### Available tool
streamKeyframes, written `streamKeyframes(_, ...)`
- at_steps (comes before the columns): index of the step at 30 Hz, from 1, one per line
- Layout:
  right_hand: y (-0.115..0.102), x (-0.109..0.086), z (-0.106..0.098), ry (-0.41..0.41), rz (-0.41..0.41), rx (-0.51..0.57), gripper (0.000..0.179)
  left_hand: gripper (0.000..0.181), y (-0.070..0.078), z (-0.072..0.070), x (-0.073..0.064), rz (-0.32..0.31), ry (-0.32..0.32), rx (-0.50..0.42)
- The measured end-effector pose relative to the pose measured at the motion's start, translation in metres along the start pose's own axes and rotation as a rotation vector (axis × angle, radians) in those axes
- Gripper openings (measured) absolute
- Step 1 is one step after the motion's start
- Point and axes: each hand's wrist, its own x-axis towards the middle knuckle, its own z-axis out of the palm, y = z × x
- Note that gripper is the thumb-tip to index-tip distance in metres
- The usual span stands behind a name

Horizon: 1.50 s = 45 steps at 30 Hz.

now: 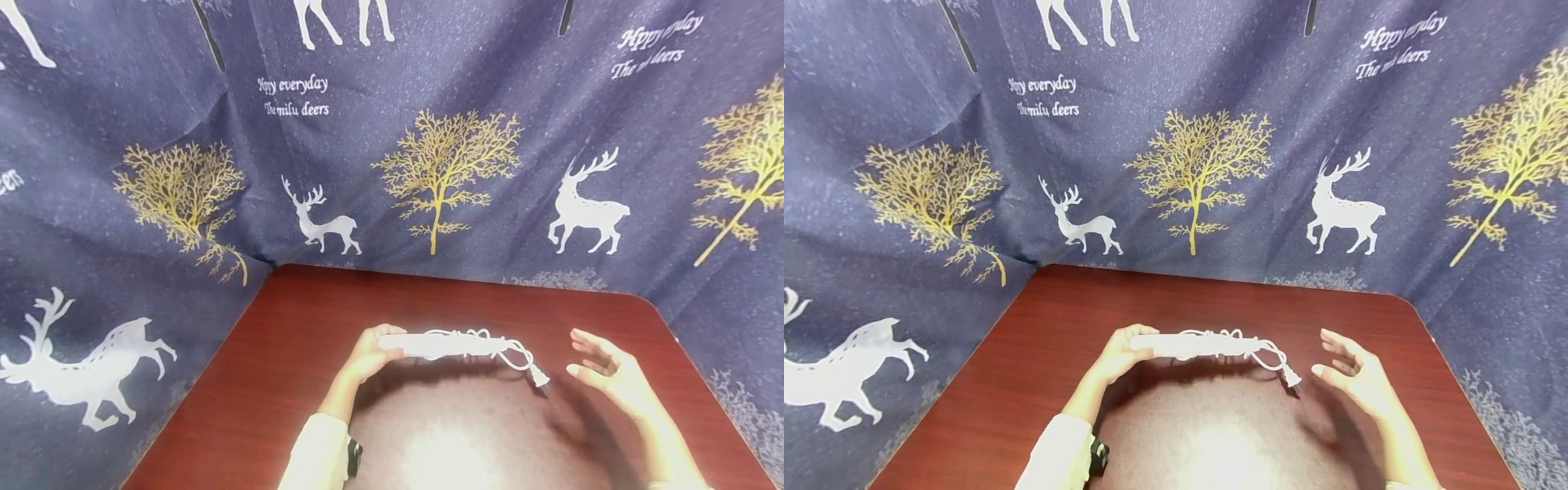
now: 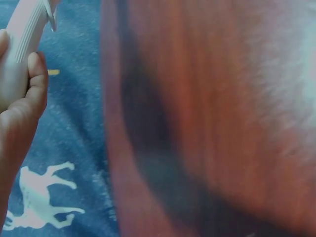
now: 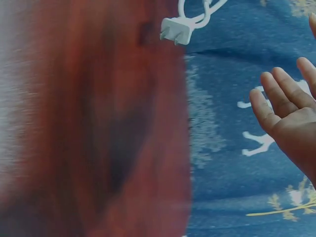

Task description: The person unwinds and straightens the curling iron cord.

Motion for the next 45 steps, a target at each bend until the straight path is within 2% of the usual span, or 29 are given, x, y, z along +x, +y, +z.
streamKeyframes(2,-0.012,0.003,-0.002,0.003,-0.005,0.027,0.059,0.032,0.009,-0.004,-0.003,0.013,0.007,0.001)
streamKeyframes(7,-0.025,0.005,-0.006,-0.010,-0.001,0.071,0.062,0.032,0.022,-0.014,-0.003,0.046,0.008,-0.021)
streamKeyframes(16,-0.021,0.003,-0.003,-0.008,0.010,0.012,0.061,0.032,0.024,-0.021,-0.006,0.070,0.015,-0.022)
streamKeyframes(20,-0.020,-0.013,0.011,0.012,0.114,-0.020,0.059,0.032,0.022,-0.020,-0.017,0.080,-0.002,-0.029)
streamKeyframes(24,-0.020,-0.036,0.026,0.006,0.216,0.028,0.058,0.031,0.020,-0.020,-0.030,0.072,-0.009,-0.042)
streamKeyframes(32,-0.019,-0.056,0.036,0.006,0.170,-0.060,0.056,0.031,0.020,-0.015,-0.044,0.048,-0.018,-0.078)
streamKeyframes(39,-0.027,-0.069,0.048,0.020,0.225,-0.064,0.057,0.032,0.024,-0.007,-0.059,0.012,0.005,-0.087)
streamKeyframes(45,-0.023,-0.071,0.064,0.034,0.272,-0.039,0.055,0.034,0.024,-0.004,-0.066,-0.014,0.006,-0.147)
